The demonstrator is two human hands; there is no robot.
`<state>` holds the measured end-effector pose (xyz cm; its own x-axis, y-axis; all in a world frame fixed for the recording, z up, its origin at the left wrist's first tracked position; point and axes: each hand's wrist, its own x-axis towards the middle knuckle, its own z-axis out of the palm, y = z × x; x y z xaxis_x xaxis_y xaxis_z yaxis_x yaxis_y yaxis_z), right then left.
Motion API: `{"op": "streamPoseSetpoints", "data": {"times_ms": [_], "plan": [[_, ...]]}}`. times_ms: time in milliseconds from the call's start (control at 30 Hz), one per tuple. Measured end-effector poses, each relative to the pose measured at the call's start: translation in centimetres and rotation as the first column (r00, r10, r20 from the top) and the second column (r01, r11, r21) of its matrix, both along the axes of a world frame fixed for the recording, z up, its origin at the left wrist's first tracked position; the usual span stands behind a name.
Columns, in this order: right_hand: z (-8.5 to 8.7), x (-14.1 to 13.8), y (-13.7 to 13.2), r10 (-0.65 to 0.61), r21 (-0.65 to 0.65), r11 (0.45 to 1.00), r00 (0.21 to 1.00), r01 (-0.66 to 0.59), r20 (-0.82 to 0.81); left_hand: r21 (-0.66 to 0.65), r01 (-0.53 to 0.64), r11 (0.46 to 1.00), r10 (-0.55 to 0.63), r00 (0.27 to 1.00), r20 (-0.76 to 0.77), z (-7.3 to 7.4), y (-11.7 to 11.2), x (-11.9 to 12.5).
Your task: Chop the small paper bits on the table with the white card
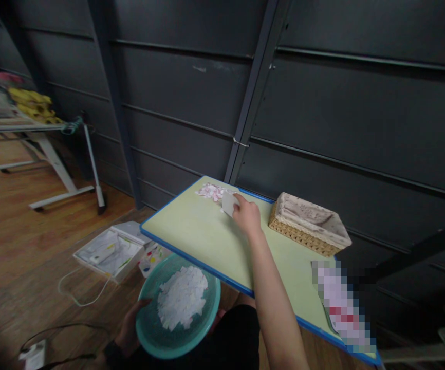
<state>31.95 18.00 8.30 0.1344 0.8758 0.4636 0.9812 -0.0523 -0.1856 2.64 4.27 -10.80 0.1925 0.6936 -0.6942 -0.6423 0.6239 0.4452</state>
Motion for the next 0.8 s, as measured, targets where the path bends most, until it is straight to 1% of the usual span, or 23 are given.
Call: {"op": "streamPoseSetpoints", "data": {"times_ms": [100, 200, 433, 600, 800], "plan": [[0.5, 0.8, -0.2, 0.005, 0.031, 1.0, 0.997, -0.003, -0.071, 0.012, 0.01, 1.0, -0.01, 1.0, -0.029, -0.4, 0.0, 0.0], [0.7, 1.3, -0.2, -0.011, 0.055, 0.998, 0.992, 0.018, -0.128, 0.025, 0.013, 1.0, -0.011, 0.999, -0.051, -0.8, 0.0, 0.0], [0.6, 1.3, -0.1, 0.003, 0.066, 0.998, 0.984, 0.008, -0.18, 0.052, 0.035, 0.998, -0.032, 0.998, -0.051, -1.5, 0.1, -0.3], [0.8, 1.5, -0.2, -0.032, 0.072, 0.996, 0.98, 0.048, -0.198, 0.043, 0.034, 0.998, -0.032, 0.998, -0.045, -1.7, 0.1, -0.3], [0.9, 1.5, -0.2, 0.033, 0.07, 0.997, 0.971, -0.017, -0.235, 0.034, 0.034, 0.999, -0.032, 0.998, -0.049, -1.5, 0.2, -0.3]]}}
